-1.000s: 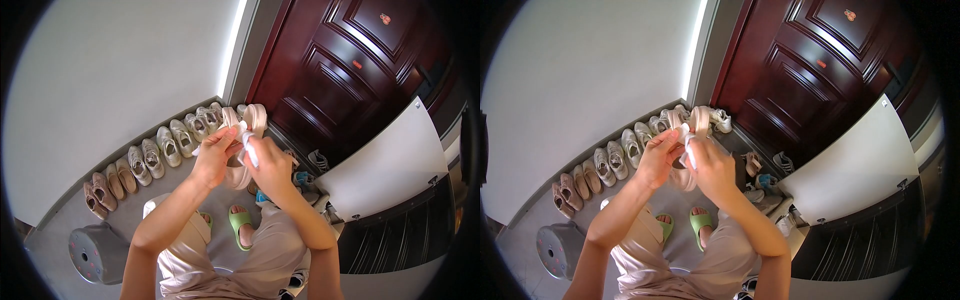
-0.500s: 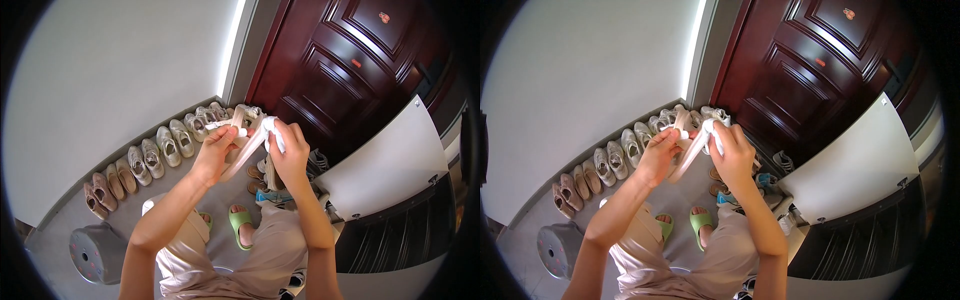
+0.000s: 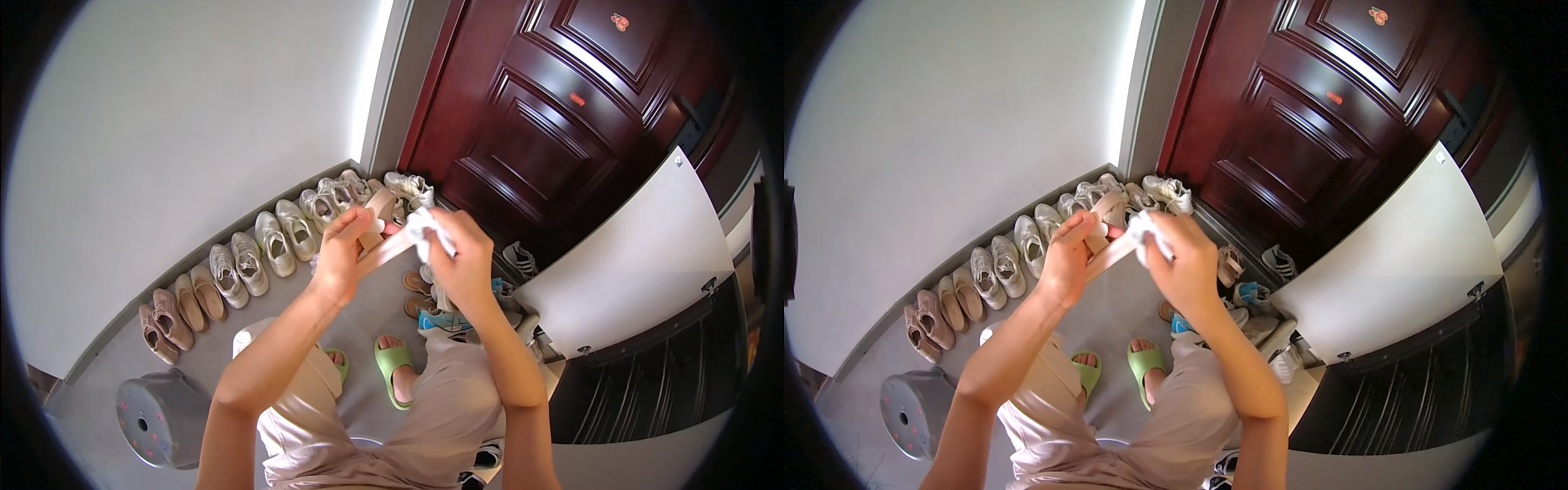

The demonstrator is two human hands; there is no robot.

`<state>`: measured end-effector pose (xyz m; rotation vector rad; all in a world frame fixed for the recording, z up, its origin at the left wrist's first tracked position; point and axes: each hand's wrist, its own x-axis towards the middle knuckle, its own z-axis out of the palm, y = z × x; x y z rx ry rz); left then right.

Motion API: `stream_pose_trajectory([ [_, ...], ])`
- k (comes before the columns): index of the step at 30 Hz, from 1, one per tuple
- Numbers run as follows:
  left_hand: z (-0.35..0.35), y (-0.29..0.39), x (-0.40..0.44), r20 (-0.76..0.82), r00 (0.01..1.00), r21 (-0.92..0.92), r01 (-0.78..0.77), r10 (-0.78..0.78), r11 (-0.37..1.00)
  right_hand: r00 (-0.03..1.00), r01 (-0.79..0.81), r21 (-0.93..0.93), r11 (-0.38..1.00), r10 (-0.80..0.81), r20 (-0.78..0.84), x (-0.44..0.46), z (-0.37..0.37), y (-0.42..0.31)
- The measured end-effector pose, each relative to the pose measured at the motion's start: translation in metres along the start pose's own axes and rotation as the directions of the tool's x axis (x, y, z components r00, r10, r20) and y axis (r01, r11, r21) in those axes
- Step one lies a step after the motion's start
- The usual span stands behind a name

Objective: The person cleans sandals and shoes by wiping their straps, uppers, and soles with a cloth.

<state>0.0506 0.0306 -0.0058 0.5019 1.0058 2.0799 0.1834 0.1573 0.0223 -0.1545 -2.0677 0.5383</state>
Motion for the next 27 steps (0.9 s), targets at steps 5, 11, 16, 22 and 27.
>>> stream_pose_trajectory([
  [5, 0.001, 0.007, -0.004, -0.038, 0.999, -0.051, 0.017, -0.019, 0.999, 0.998, -0.002, 0.123, 0.992, -0.005, 0.06, -0.001, -0.001, -0.013],
  [11, -0.014, 0.009, 0.003, -0.004, 0.991, 0.044, -0.132, 0.132, 0.99, 0.822, -0.567, 0.49, 0.662, 0.494, 0.284, -0.003, -0.002, 0.006],
  [16, -0.017, 0.016, 0.009, 0.079, 0.978, 0.057, -0.199, 0.194, 0.978, 0.788, -0.614, 0.304, 0.729, 0.545, 0.286, -0.012, 0.003, 0.03],
  [22, -0.015, 0.015, 0.007, 0.238, 0.97, 0.104, 0.035, -0.059, 0.994, 0.981, -0.164, 0.265, 0.95, 0.187, -0.061, 0.005, -0.018, 0.003],
  [27, -0.012, -0.007, 0.001, 0.322, 0.946, 0.366, -0.109, -0.016, 0.924, 0.972, 0.177, -0.116, 0.977, -0.155, 0.178, 0.004, -0.006, -0.028],
])
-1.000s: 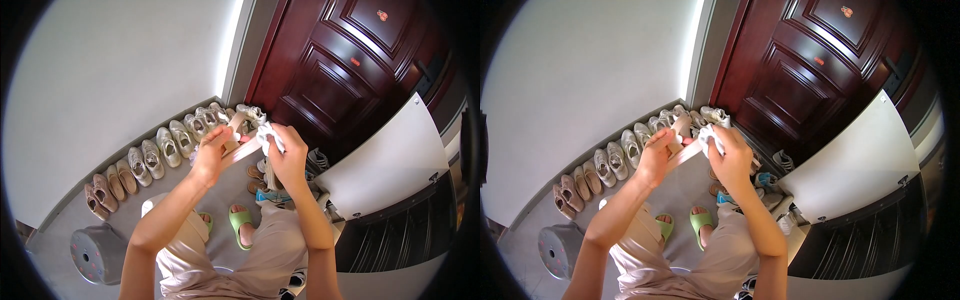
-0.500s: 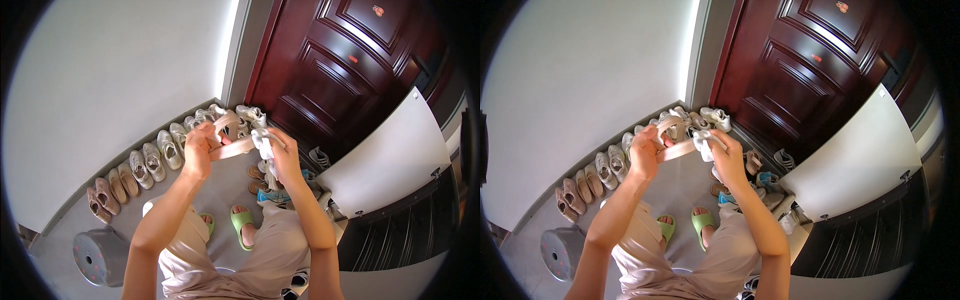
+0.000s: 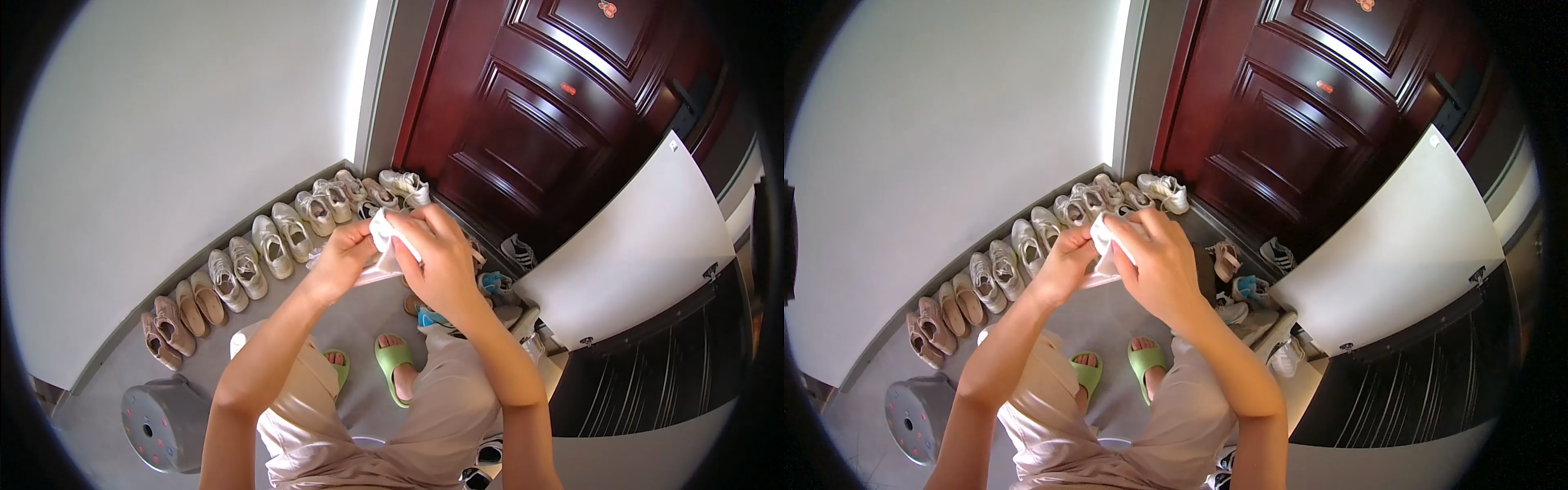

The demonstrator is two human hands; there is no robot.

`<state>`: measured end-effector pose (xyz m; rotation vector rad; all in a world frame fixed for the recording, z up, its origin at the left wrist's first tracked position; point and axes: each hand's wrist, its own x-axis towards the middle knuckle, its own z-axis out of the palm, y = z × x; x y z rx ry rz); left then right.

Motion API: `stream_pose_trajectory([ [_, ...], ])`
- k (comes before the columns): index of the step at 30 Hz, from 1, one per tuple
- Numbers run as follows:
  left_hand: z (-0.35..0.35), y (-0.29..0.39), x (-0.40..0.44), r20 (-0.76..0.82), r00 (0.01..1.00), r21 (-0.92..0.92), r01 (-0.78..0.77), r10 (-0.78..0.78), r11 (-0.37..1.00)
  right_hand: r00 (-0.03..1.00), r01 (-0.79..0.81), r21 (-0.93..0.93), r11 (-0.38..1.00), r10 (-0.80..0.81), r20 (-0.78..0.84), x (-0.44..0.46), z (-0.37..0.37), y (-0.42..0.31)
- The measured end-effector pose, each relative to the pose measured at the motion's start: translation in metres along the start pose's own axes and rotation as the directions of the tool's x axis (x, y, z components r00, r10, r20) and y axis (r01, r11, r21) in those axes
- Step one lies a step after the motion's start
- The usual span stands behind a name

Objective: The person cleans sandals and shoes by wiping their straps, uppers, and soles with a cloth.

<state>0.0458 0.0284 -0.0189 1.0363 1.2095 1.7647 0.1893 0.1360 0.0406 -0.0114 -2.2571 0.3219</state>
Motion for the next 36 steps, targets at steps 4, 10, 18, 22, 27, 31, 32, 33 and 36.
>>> stream_pose_trajectory([
  [4, 0.01, 0.011, -0.005, 0.049, 0.998, 0.026, -0.04, 0.039, 0.999, 0.963, -0.237, 0.096, 0.967, 0.247, -0.111, -0.001, 0.005, 0.025],
  [10, 0.005, 0.007, 0.0, 0.121, 0.991, -0.361, 0.09, -0.048, 0.928, 0.968, -0.181, 0.201, 0.963, 0.211, -0.135, -0.002, -0.001, 0.031],
  [18, -0.01, -0.009, 0.008, 0.131, 0.953, -0.47, 0.304, -0.275, 0.829, 0.996, 0.039, 0.018, 0.999, -0.04, 0.079, -0.003, 0.003, 0.02],
  [22, 0.007, 0.001, 0.0, 0.135, 0.965, -0.171, 0.245, -0.224, 0.954, 0.99, -0.129, -0.167, 0.977, 0.137, 0.037, -0.004, -0.001, 0.033],
  [27, 0.013, 0.004, -0.006, 0.006, 0.99, -0.111, 0.141, -0.141, 0.984, 0.996, 0.055, 0.068, 0.996, -0.059, 0.064, -0.002, -0.01, 0.027],
  [31, 0.009, 0.0, -0.006, -0.012, 0.976, -0.071, 0.216, -0.218, 0.974, 0.993, 0.031, 0.085, 0.996, -0.041, 0.115, -0.006, 0.003, 0.028],
  [32, 0.008, 0.0, -0.007, -0.028, 0.975, -0.093, 0.216, -0.219, 0.972, 0.996, 0.007, 0.08, 0.997, -0.014, 0.09, -0.006, 0.005, 0.034],
  [33, 0.007, 0.0, -0.007, -0.035, 0.975, -0.095, 0.214, -0.218, 0.972, 0.999, 0.021, -0.031, 0.999, -0.019, 0.044, -0.003, 0.003, 0.036],
  [36, 0.005, 0.0, -0.006, 0.18, 0.983, 0.028, 0.033, -0.038, 0.999, 0.99, -0.126, 0.102, 0.987, 0.131, -0.045, -0.005, 0.008, 0.046],
])
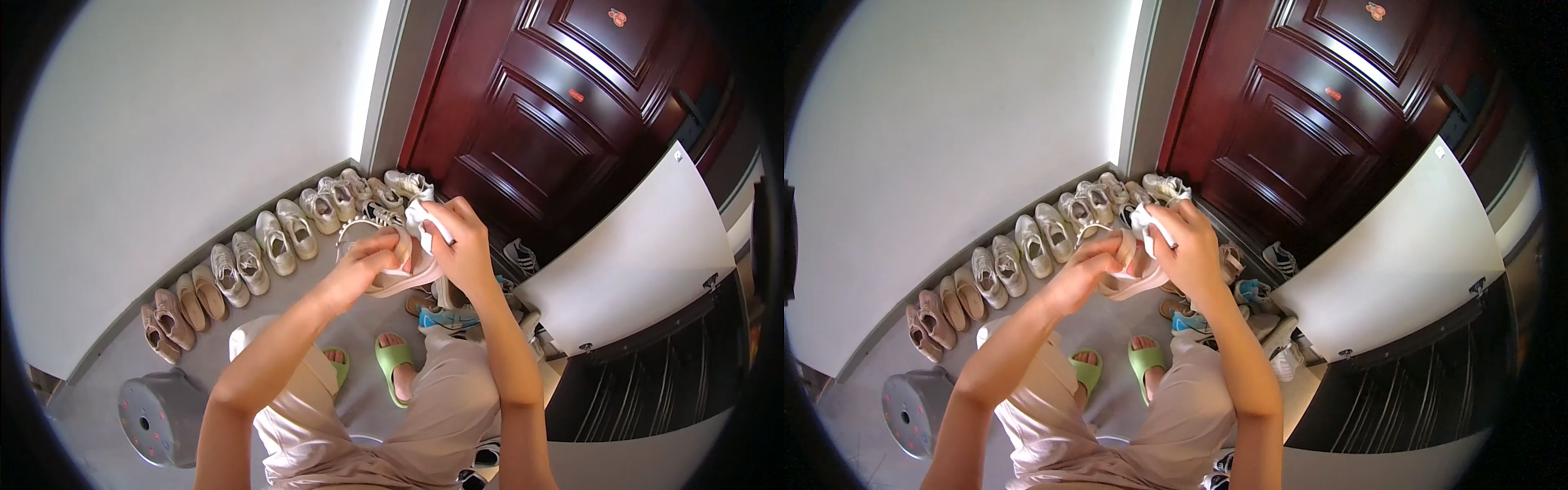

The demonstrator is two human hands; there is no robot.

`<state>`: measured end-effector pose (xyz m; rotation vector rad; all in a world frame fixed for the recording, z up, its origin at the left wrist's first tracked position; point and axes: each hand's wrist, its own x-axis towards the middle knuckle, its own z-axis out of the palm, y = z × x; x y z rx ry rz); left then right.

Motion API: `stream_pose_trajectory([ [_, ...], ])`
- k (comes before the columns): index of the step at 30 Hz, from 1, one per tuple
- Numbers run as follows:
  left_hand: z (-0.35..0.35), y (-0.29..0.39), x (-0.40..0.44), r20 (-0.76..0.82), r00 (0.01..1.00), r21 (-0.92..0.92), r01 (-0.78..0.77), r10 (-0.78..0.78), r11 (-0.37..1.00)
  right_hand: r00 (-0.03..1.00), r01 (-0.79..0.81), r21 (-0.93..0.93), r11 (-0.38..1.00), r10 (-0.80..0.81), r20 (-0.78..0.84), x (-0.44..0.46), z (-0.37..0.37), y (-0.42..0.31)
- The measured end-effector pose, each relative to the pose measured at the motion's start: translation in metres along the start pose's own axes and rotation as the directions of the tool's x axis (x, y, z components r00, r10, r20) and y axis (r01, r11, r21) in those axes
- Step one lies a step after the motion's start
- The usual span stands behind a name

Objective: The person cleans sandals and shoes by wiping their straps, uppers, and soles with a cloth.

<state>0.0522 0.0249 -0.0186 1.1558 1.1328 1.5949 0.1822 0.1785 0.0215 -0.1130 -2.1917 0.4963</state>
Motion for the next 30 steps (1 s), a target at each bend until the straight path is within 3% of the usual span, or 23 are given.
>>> stream_pose_trajectory([
  [1, 0.004, 0.003, -0.002, -0.016, 0.999, 0.077, -0.029, 0.03, 0.997, 1.0, -0.001, -0.003, 1.0, 0.001, -0.005, 0.0, -0.003, -0.001],
  [2, 0.007, 0.006, -0.005, -0.036, 0.997, 0.15, -0.055, 0.061, 0.987, 0.999, 0.03, 0.129, 0.991, -0.032, 0.014, -0.002, -0.007, -0.004],
  [3, 0.007, 0.009, -0.008, -0.031, 0.999, 0.05, 0.031, -0.03, 0.998, 0.997, 0.056, 0.261, 0.964, -0.066, 0.03, -0.001, -0.01, -0.01],
  [4, 0.008, 0.008, -0.01, -0.033, 0.999, 0.048, 0.033, -0.031, 0.998, 0.979, 0.134, 0.237, 0.962, -0.166, 0.122, 0.001, -0.014, -0.01],
  [6, 0.013, 0.005, -0.011, -0.006, 0.941, 0.372, -0.311, 0.338, 0.874, 0.969, 0.167, 0.158, 0.973, -0.192, 0.157, 0.001, -0.014, -0.017],
  [7, 0.014, 0.004, -0.007, 0.045, 0.888, 0.427, -0.432, 0.458, 0.794, 0.981, 0.152, 0.084, 0.985, -0.16, 0.107, 0.002, -0.013, -0.017],
  [8, 0.015, 0.006, -0.008, 0.045, 0.887, 0.427, -0.432, 0.459, 0.794, 0.99, 0.133, 0.012, 0.991, -0.133, 0.053, 0.004, -0.011, -0.015],
  [10, 0.018, 0.015, -0.009, 0.21, 0.82, 0.558, -0.548, 0.532, 0.623, 0.997, 0.071, -0.098, 0.993, -0.071, 0.007, 0.003, -0.011, -0.006],
  [13, 0.021, 0.01, -0.011, 0.187, 0.82, 0.588, -0.534, 0.541, 0.608, 0.993, 0.116, 0.0, 0.993, -0.116, 0.023, 0.002, -0.017, -0.009],
  [15, 0.02, 0.008, -0.012, 0.175, 0.83, 0.594, -0.518, 0.53, 0.615, 0.986, 0.075, 0.335, 0.939, -0.12, 0.113, 0.001, -0.022, -0.013],
  [18, 0.02, 0.007, -0.012, 0.198, 0.818, 0.673, -0.514, 0.54, 0.531, 0.984, 0.031, 0.367, 0.93, -0.092, 0.15, 0.0, -0.023, -0.016],
  [20, 0.025, 0.013, -0.012, 0.236, 0.757, 0.729, -0.553, 0.61, 0.404, 0.994, 0.019, 0.316, 0.948, -0.052, 0.096, 0.001, -0.017, -0.017],
  [22, 0.025, 0.011, -0.012, 0.252, 0.771, 0.747, -0.539, 0.585, 0.389, 0.999, -0.027, 0.227, 0.974, 0.016, 0.052, 0.0, -0.014, -0.011],
  [24, 0.025, 0.012, -0.013, 0.263, 0.786, 0.769, -0.521, 0.559, 0.371, 0.997, -0.038, 0.242, 0.97, 0.021, 0.07, -0.001, -0.02, -0.015],
  [26, 0.026, 0.015, -0.016, 0.316, 0.77, 0.793, -0.535, 0.554, 0.291, 0.983, -0.004, 0.388, 0.922, -0.067, 0.169, 0.001, -0.026, -0.019],
  [28, 0.028, 0.013, -0.016, 0.337, 0.763, 0.793, -0.546, 0.552, 0.271, 0.982, -0.02, 0.36, 0.933, -0.05, 0.182, 0.0, -0.025, -0.018],
  [30, 0.029, 0.01, -0.016, 0.359, 0.754, 0.793, -0.557, 0.549, 0.246, 0.994, -0.082, 0.306, 0.948, 0.057, 0.089, 0.0, -0.018, -0.01],
])
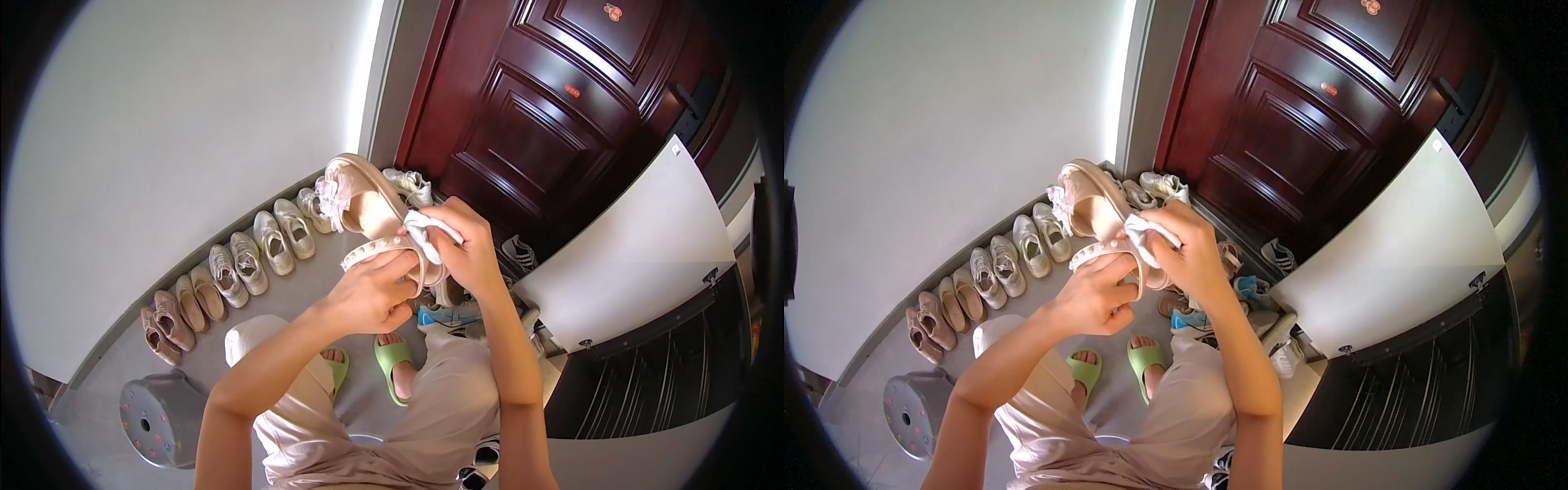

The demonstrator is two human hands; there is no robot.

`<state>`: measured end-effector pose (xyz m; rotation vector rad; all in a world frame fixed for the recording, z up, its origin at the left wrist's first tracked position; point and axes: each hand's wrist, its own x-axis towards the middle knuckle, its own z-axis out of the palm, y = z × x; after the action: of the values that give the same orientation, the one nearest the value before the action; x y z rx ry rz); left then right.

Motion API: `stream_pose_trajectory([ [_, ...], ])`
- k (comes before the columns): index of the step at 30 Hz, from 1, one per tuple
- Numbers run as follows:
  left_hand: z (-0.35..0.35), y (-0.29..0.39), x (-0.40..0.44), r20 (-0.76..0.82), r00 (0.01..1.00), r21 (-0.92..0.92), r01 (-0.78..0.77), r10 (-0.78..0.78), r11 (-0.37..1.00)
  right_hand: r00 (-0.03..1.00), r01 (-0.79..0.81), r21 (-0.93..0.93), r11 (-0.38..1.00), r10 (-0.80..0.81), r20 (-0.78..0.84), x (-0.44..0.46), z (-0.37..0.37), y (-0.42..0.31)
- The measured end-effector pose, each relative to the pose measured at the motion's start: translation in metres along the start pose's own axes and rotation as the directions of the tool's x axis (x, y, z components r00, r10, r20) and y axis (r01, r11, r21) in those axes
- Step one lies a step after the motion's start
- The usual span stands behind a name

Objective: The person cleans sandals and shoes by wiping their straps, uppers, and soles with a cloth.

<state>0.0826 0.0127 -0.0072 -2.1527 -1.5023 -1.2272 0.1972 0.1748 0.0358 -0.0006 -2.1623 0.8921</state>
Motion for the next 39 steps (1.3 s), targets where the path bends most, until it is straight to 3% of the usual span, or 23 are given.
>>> stream_pose_trajectory([
  [1, 0.002, 0.0, -0.001, 0.015, 1.0, 0.018, -0.002, 0.002, 1.0, 1.0, -0.005, -0.093, 0.996, 0.008, 0.024, 0.001, -0.004, 0.004],
  [6, 0.0, 0.003, 0.001, -0.009, 0.999, 0.043, -0.034, 0.034, 0.999, 0.999, 0.004, -0.066, 0.998, -0.001, 0.045, -0.001, -0.006, -0.014],
  [8, -0.004, 0.003, 0.004, -0.06, 0.998, 0.015, -0.029, 0.03, 0.999, 0.998, -0.005, -0.127, 0.992, -0.002, -0.059, 0.0, -0.005, -0.009],
  [10, -0.004, 0.001, 0.004, -0.096, 0.995, 0.036, 0.01, -0.007, 0.999, 0.984, -0.164, -0.249, 0.954, 0.14, -0.114, -0.003, -0.012, -0.002],
  [12, -0.006, -0.003, 0.006, -0.138, 0.989, 0.064, 0.055, -0.046, 0.996, 0.983, -0.182, -0.266, 0.947, 0.181, -0.03, -0.005, -0.02, 0.007],
  [14, -0.008, -0.008, 0.007, -0.158, 0.986, 0.07, 0.069, -0.057, 0.995, 0.938, -0.303, -0.251, 0.919, 0.334, 0.09, -0.009, -0.015, -0.001],
  [16, -0.009, -0.009, 0.009, -0.146, 0.985, 0.071, 0.106, -0.095, 0.992, 0.932, -0.279, -0.189, 0.942, 0.313, 0.185, -0.019, -0.009, 0.018],
  [18, -0.01, -0.01, 0.012, -0.185, 0.982, 0.052, 0.054, -0.043, 0.997, 0.819, -0.557, 0.212, 0.803, 0.489, 0.299, -0.023, -0.005, 0.031],
  [19, -0.008, -0.011, 0.013, -0.186, 0.982, 0.049, 0.04, -0.03, 0.998, 0.808, -0.578, 0.284, 0.765, 0.489, 0.328, -0.019, -0.003, 0.023],
  [20, -0.007, -0.013, 0.016, -0.189, 0.982, 0.037, 0.008, -0.001, 0.999, 0.804, -0.578, 0.283, 0.766, 0.475, 0.357, -0.02, 0.0, 0.023],
  [23, -0.01, -0.019, 0.03, -0.284, 0.959, 0.049, -0.008, 0.021, 0.999, 0.71, -0.703, 0.342, 0.624, 0.647, 0.278, -0.018, 0.003, 0.034],
  [26, -0.007, -0.019, 0.024, -0.336, 0.921, 0.037, 0.225, -0.2, 0.974, 0.67, -0.728, 0.429, 0.534, 0.688, 0.28, -0.016, 0.022, 0.039],
  [28, -0.004, -0.018, 0.013, -0.31, 0.921, 0.079, 0.273, -0.237, 0.959, 0.676, -0.711, 0.483, 0.511, 0.684, 0.272, -0.015, 0.042, 0.04],
  [30, 0.003, -0.015, -0.006, -0.345, 0.869, 0.208, 0.439, -0.355, 0.874, 0.681, -0.691, 0.538, 0.483, 0.684, 0.26, -0.015, 0.063, 0.047],
  [32, 0.007, -0.017, -0.028, -0.312, 0.835, 0.263, 0.534, -0.453, 0.803, 0.608, -0.784, 0.365, 0.502, 0.741, 0.286, -0.015, 0.084, 0.055],
  [34, 0.006, -0.023, -0.052, -0.312, 0.774, 0.26, 0.627, -0.551, 0.734, 0.588, -0.796, 0.39, 0.462, 0.744, 0.318, -0.017, 0.107, 0.05],
  [36, 0.005, -0.026, -0.086, -0.282, 0.715, 0.246, 0.699, -0.64, 0.672, 0.627, -0.761, 0.125, 0.637, 0.672, 0.394, -0.025, 0.125, 0.059],
  [37, 0.006, -0.031, -0.11, -0.275, 0.713, 0.263, 0.701, -0.645, 0.663, 0.67, -0.698, -0.036, 0.715, 0.67, 0.321, -0.025, 0.137, 0.066],
  [38, 0.003, -0.041, -0.14, -0.287, 0.704, 0.293, 0.71, -0.65, 0.64, 0.605, -0.742, -0.101, 0.663, 0.726, 0.327, -0.014, 0.14, 0.08],
  [39, -0.005, -0.038, -0.17, -0.253, 0.663, 0.308, 0.746, -0.705, 0.59, 0.606, -0.746, -0.066, 0.663, 0.717, 0.343, -0.019, 0.155, 0.084],
])
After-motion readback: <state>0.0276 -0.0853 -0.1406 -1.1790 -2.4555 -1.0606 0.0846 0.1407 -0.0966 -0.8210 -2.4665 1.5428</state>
